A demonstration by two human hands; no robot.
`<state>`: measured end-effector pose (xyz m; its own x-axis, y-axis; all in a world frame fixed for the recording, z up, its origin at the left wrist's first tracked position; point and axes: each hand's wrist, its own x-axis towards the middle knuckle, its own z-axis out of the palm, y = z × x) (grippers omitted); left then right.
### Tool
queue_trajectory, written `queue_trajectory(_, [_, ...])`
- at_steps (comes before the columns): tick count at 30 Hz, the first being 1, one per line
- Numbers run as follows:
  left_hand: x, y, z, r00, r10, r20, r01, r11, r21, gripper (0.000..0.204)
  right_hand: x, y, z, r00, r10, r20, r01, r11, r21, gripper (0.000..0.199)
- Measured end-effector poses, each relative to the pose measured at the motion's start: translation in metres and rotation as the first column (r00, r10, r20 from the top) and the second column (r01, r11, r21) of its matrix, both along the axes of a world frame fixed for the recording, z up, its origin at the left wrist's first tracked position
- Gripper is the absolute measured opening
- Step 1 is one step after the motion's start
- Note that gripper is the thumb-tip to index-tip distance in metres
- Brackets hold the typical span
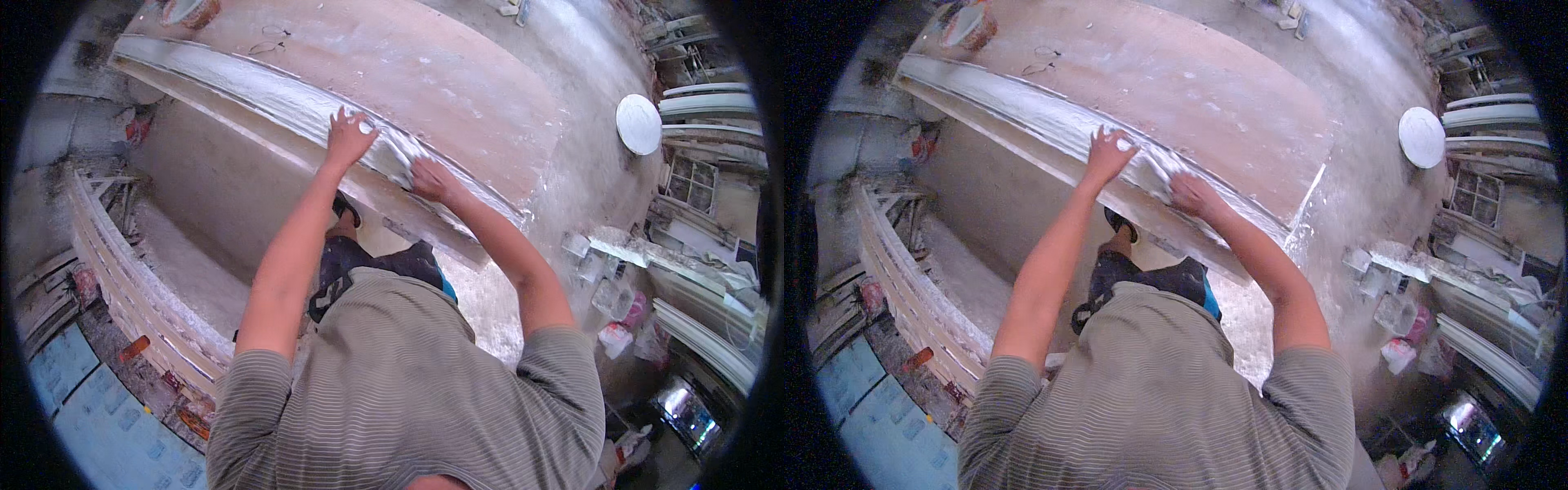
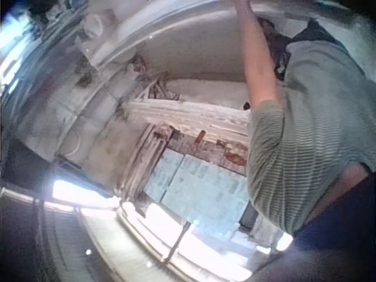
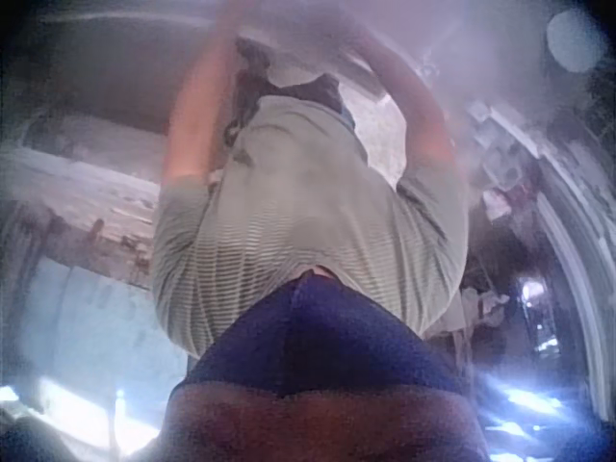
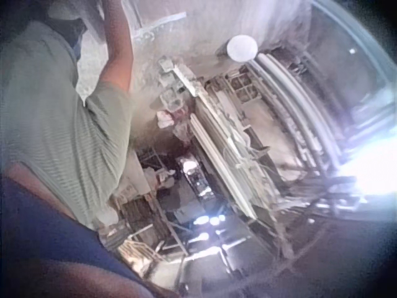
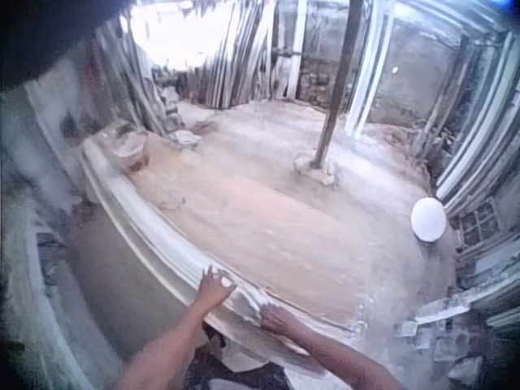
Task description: The person applies a white paste to a long wooden beam using their hands. They repeatedly scoop the paste from a bucket and smooth it along the beam's surface.
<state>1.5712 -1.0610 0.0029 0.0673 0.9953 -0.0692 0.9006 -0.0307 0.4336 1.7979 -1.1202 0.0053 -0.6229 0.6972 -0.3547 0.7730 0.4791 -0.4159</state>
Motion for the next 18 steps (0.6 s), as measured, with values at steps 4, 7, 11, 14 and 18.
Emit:
queue_trajectory(4, [-0.069, 0.042, -0.007, 0.999, 0.018, 0.046, -0.022, 0.995, 0.096, 0.055, -0.107, 0.073, -0.023, 0.99, 0.087, -0.108, -0.073, 0.989, 0.132, 0.021])
queue_trajectory(7, [-0.131, 0.069, -0.005, 0.953, 0.094, 0.287, -0.124, 0.988, 0.09, 0.048, -0.157, 0.11, -0.03, 0.967, 0.183, -0.179, -0.138, 0.962, 0.237, 0.022])
queue_trajectory(11, [-0.224, 0.059, 0.014, 0.798, 0.34, 0.497, -0.373, 0.927, -0.037, 0.045, -0.137, 0.094, -0.011, 0.987, 0.143, 0.071, -0.141, 0.99, -0.026, 0.023])
queue_trajectory(14, [-0.276, 0.02, 0.026, 0.593, 0.612, 0.524, -0.632, 0.757, -0.169, 0.044, -0.046, 0.025, 0.005, 0.958, 0.079, 0.276, -0.023, 0.979, -0.201, 0.021])
queue_trajectory(18, [-0.347, -0.058, 0.007, 0.37, 0.699, 0.612, -0.644, 0.668, -0.373, 0.047, 0.084, -0.074, -0.027, 0.872, -0.064, 0.485, 0.156, 0.976, -0.154, 0.033])
